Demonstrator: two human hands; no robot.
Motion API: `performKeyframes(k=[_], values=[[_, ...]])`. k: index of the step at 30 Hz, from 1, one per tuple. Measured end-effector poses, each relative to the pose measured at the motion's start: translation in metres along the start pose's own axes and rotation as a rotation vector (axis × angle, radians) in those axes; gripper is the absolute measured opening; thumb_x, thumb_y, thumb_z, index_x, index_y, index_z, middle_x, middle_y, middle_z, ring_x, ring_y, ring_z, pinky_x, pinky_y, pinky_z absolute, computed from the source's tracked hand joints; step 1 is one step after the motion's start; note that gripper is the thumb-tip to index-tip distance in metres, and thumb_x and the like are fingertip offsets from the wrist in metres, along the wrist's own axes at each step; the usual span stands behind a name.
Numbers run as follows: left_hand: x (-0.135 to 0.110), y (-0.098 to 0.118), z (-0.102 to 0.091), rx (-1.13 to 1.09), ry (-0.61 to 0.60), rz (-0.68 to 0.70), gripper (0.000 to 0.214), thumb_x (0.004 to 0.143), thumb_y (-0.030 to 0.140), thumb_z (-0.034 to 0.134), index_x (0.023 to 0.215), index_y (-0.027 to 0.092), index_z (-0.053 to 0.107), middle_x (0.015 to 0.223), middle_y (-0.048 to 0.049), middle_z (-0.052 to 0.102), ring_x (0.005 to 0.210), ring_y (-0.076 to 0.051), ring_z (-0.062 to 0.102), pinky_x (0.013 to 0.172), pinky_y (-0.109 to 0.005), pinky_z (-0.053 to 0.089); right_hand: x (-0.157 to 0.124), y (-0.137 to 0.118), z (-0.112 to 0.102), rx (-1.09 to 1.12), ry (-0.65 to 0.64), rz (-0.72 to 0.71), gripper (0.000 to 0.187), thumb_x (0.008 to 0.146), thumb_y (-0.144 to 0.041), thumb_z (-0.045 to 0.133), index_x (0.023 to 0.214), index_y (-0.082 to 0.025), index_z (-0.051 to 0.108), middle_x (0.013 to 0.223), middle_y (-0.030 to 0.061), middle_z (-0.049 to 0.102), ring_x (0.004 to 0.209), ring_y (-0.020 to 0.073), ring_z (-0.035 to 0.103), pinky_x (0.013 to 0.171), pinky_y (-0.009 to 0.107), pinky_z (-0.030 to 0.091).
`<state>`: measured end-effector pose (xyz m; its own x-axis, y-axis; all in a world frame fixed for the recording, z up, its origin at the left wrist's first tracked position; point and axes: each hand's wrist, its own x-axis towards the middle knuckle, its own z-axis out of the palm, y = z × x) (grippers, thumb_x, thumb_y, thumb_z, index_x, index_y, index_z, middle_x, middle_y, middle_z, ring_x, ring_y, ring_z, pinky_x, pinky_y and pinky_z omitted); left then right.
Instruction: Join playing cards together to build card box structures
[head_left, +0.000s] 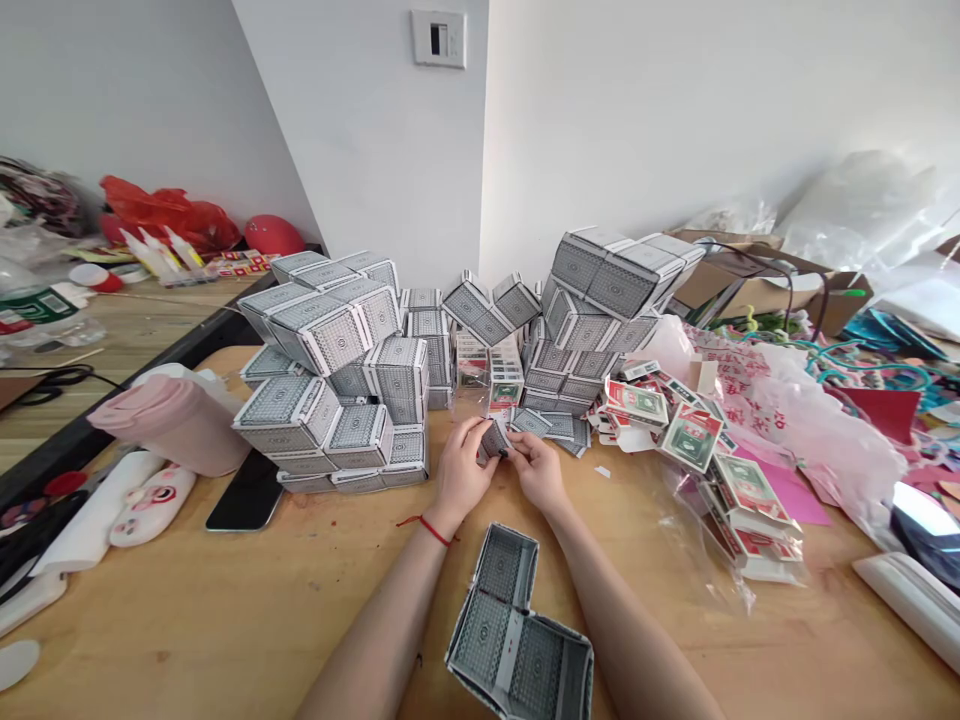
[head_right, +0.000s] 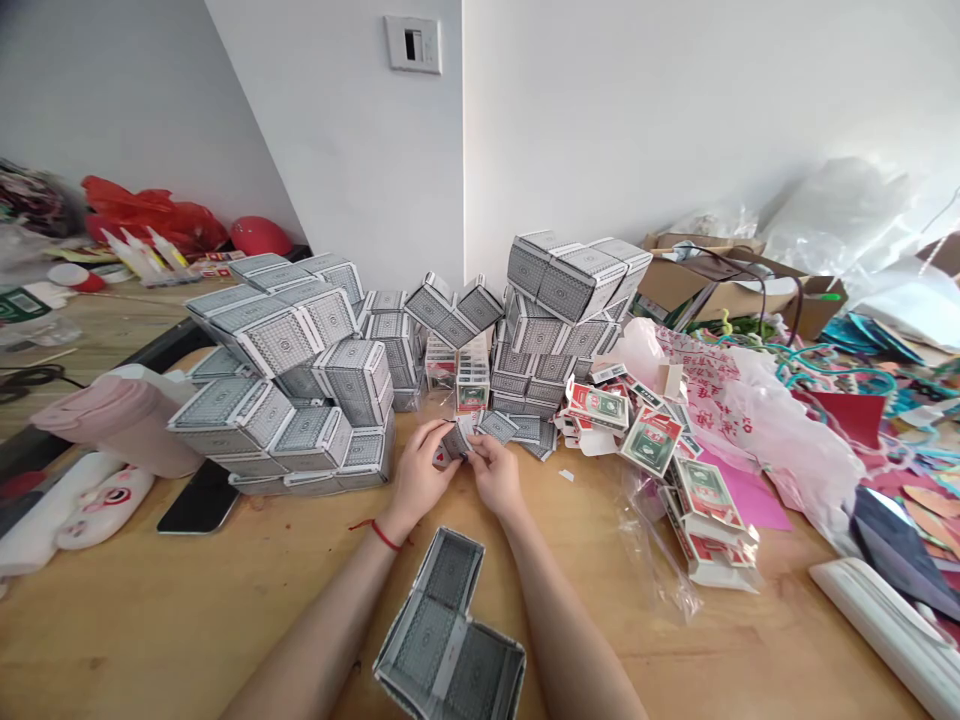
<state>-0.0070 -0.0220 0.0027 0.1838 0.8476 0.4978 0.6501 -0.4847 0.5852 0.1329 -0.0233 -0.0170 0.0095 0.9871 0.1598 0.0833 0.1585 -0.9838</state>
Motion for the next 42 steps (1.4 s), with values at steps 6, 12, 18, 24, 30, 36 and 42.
performKeyframes(k=[6, 12, 18, 24, 30, 36, 42], values=[[0.000, 0.006, 0.000, -0.111, -0.015, 0.020, 0.053, 0.068, 0.012, 0.056, 0.118, 0.024, 0.043, 0.117, -0.0066, 0.047, 0.113, -0.022, 0.041, 0.096, -0.041, 0.035, 0.005, -0.003, -0.002, 0.163, -0.038, 0.080, 0.032, 0.068, -0.036, 0.059, 0.094, -0.019, 0.053, 0.085, 0.0060, 0.066, 0.078, 0.0213, 0.062, 0.075, 0.035, 0.047], [0.002, 0.004, 0.006, -0.342, 0.039, -0.226, 0.032, 0.077, 0.025, 0.049, 0.108, 0.016, 0.047, 0.103, -0.0083, 0.055, 0.086, -0.015, 0.055, 0.071, -0.027, 0.045, 0.004, -0.008, -0.001, 0.367, -0.103, 0.213, 0.030, 0.066, -0.044, 0.061, 0.079, -0.019, 0.049, 0.067, 0.0013, 0.064, 0.057, 0.0170, 0.061, 0.056, 0.031, 0.050], [0.001, 0.002, 0.007, -0.398, -0.020, -0.377, 0.023, 0.080, 0.034, 0.043, 0.067, 0.016, 0.050, 0.053, 0.0025, 0.050, 0.047, -0.009, 0.046, 0.046, -0.020, 0.032, -0.001, -0.015, 0.001, 0.236, -0.281, 0.216, 0.031, 0.071, -0.050, 0.053, 0.075, -0.020, 0.045, 0.049, -0.0027, 0.059, 0.037, 0.0121, 0.053, 0.037, 0.022, 0.042], [0.003, 0.006, 0.006, -0.631, -0.038, -0.504, 0.039, 0.076, 0.047, 0.046, 0.052, 0.016, 0.045, 0.039, 0.0052, 0.042, 0.036, -0.008, 0.040, 0.039, -0.020, 0.029, 0.001, -0.014, -0.001, 0.198, -0.167, 0.163, 0.032, 0.072, -0.050, 0.052, 0.073, -0.019, 0.048, 0.033, -0.0092, 0.040, 0.025, 0.0061, 0.031, 0.029, 0.018, 0.022], [0.003, -0.004, 0.005, -0.462, 0.137, -0.464, 0.038, 0.083, 0.040, 0.035, 0.060, 0.016, 0.053, 0.044, 0.0032, 0.045, 0.045, -0.010, 0.047, 0.050, -0.022, 0.038, 0.009, -0.005, -0.012, 0.172, 0.402, 0.092, 0.044, 0.073, -0.047, 0.051, 0.106, -0.019, 0.046, 0.041, -0.0082, 0.044, 0.032, 0.0095, 0.037, 0.033, 0.021, 0.029], [0.000, -0.004, 0.003, -0.013, 0.054, -0.147, 0.015, 0.068, 0.019, 0.058, 0.083, 0.019, 0.059, 0.088, -0.0044, 0.056, 0.087, -0.019, 0.051, 0.078, -0.033, 0.041, 0.005, -0.005, -0.016, 0.002, 0.570, 0.074, 0.058, 0.076, -0.042, 0.048, 0.126, -0.019, 0.031, 0.045, -0.0069, 0.048, 0.032, 0.0108, 0.038, 0.034, 0.023, 0.031], [-0.003, 0.000, 0.006, 0.097, -0.063, -0.035, 0.039, 0.067, 0.024, 0.063, 0.105, 0.022, 0.055, 0.111, -0.0062, 0.052, 0.103, -0.024, 0.043, 0.088, -0.041, 0.035, 0.002, 0.000, -0.003, -0.208, 0.313, -0.017, 0.035, 0.073, -0.034, 0.050, 0.105, -0.019, 0.049, 0.067, 0.0011, 0.062, 0.054, 0.0145, 0.056, 0.055, 0.027, 0.045]])
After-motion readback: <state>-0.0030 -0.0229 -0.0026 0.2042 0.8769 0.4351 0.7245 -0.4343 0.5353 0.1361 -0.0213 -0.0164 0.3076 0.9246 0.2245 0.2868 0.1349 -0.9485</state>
